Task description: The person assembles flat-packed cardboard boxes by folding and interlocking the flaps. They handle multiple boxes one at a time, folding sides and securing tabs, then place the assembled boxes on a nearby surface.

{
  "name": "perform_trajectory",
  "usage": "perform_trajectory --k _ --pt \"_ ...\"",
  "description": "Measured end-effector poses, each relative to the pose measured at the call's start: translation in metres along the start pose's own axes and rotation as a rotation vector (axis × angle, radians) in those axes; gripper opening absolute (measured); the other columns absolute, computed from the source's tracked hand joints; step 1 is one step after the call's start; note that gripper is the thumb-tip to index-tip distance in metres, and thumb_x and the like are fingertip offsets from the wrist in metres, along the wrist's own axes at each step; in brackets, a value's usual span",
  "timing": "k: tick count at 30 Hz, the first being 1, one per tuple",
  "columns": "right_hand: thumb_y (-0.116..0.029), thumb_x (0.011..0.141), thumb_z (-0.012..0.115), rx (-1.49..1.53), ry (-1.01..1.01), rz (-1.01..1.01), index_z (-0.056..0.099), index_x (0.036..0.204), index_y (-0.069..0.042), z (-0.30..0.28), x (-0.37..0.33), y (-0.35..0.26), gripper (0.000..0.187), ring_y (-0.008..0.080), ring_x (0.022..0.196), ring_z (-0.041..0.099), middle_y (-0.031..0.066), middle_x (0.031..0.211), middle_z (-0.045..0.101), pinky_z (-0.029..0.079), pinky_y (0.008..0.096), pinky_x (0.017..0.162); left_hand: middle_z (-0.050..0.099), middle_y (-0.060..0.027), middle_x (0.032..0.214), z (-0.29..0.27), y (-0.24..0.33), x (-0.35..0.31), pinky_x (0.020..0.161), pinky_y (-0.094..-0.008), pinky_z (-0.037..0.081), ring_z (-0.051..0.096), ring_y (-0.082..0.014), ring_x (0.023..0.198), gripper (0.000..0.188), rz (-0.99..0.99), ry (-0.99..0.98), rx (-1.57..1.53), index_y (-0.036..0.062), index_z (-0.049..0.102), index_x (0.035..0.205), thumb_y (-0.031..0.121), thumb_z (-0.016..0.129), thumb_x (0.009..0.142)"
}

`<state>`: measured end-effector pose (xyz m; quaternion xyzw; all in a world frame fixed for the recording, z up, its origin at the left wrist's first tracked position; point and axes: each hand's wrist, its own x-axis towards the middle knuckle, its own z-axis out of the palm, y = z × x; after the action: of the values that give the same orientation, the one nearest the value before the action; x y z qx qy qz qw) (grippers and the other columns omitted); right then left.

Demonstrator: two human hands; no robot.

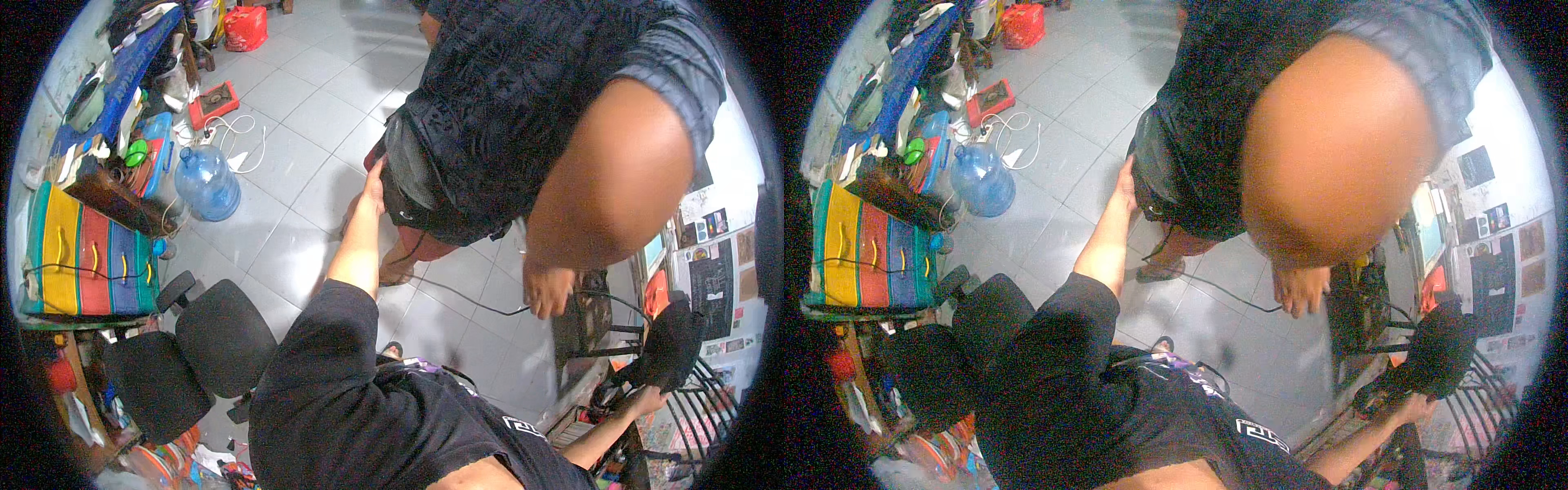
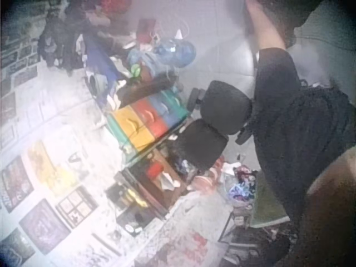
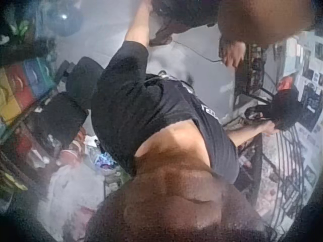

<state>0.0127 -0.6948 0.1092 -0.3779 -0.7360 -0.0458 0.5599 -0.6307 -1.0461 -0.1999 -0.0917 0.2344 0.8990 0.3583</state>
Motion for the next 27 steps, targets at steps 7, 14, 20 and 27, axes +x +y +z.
perform_trajectory --k 7,14,20,27 --pt "-0.001 0.077 0.045 0.076 -0.009 0.060 0.053 0.116 0.009 0.003 -0.061 -0.056 0.041 0.0257 0.096 0.053 0.0189 0.111 0.059 0.039 0.0356 0.087 0.058 -0.0114 0.118 -0.005 0.016 -0.008 0.093 -0.0439 0.042 0.055 -0.0289 0.106 0.061 0.149 -0.050 -0.014 0.0054 0.053 0.121 0.055 0.046 0.086" --pt "0.007 0.077 0.041 0.328 -0.107 0.350 0.049 0.122 0.010 0.024 -0.106 -0.113 0.046 0.0228 0.103 0.053 0.0159 0.123 0.054 0.039 0.0312 0.094 0.058 -0.0118 0.118 -0.002 0.024 -0.017 0.093 -0.0435 0.043 0.055 -0.0284 0.105 0.059 0.166 -0.088 -0.020 0.0048 0.052 0.121 0.052 0.046 0.087" --pt "-0.002 0.083 0.047 0.315 -0.333 0.027 0.051 0.120 0.005 0.055 -0.132 -0.139 0.038 0.0186 0.090 0.060 0.0121 0.110 0.062 0.049 0.0305 0.076 0.058 -0.0122 0.119 -0.017 0.031 -0.021 0.093 -0.0431 0.043 0.055 -0.0284 0.105 0.056 0.151 -0.109 -0.047 0.0026 0.052 0.122 0.047 0.045 0.089" --pt "-0.002 0.084 0.047 0.482 -0.436 0.147 0.055 0.112 0.004 0.083 -0.160 -0.182 0.029 0.0154 0.088 0.058 0.0086 0.104 0.062 0.047 0.0291 0.078 0.056 -0.0136 0.123 -0.017 0.038 -0.071 0.095 -0.0437 0.042 0.053 -0.0309 0.109 0.059 0.280 -0.112 0.063 0.0025 0.052 0.123 0.049 0.045 0.087"
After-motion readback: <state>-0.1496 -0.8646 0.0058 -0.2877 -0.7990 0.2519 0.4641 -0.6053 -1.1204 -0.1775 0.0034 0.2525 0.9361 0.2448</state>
